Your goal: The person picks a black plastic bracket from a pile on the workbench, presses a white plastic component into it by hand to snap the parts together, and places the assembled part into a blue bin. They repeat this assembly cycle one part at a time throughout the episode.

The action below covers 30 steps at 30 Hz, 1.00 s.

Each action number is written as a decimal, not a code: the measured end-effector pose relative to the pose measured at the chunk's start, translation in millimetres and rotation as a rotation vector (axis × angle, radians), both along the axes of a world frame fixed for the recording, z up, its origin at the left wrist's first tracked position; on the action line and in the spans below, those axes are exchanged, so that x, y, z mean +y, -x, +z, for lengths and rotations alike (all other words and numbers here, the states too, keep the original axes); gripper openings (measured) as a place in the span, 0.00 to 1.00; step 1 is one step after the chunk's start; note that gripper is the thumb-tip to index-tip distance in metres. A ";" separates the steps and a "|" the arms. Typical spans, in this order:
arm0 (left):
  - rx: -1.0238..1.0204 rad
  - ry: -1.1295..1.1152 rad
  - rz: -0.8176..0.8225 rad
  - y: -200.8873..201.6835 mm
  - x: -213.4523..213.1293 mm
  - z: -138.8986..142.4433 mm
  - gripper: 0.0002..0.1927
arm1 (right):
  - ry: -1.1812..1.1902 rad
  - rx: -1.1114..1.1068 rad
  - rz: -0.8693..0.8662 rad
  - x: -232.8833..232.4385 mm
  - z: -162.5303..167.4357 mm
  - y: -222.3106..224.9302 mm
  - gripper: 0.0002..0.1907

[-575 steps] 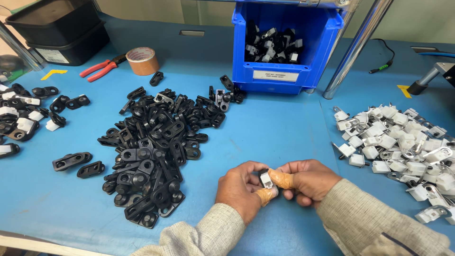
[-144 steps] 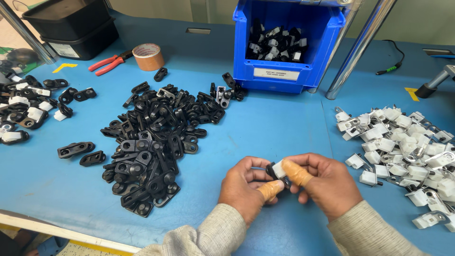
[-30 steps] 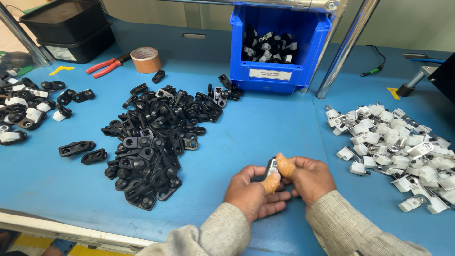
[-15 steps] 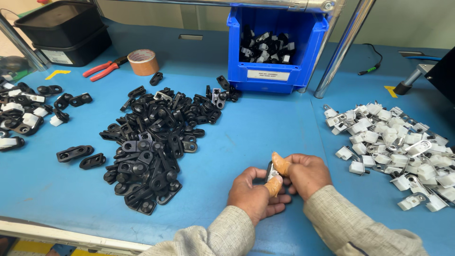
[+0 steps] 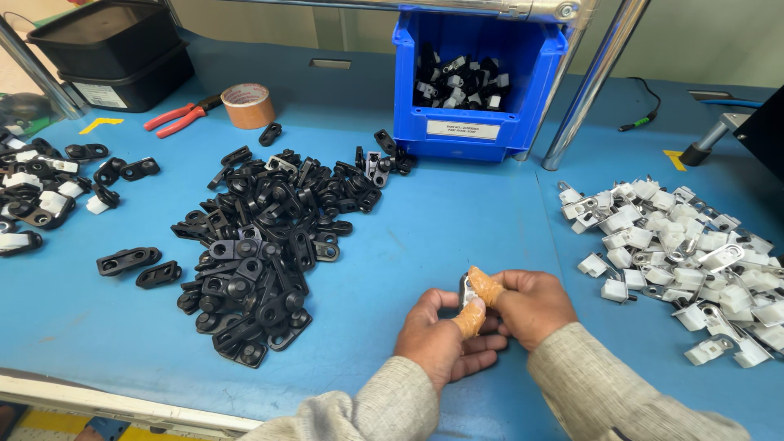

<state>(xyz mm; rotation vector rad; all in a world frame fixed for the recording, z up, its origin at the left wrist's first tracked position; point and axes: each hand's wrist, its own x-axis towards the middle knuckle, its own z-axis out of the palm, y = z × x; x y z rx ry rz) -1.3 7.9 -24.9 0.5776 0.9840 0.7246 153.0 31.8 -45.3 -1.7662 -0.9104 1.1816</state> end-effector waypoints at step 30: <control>-0.011 0.114 0.102 -1.3 3.5 6.7 0.15 | -0.440 -0.255 0.203 -54.8 3.5 10.3 0.15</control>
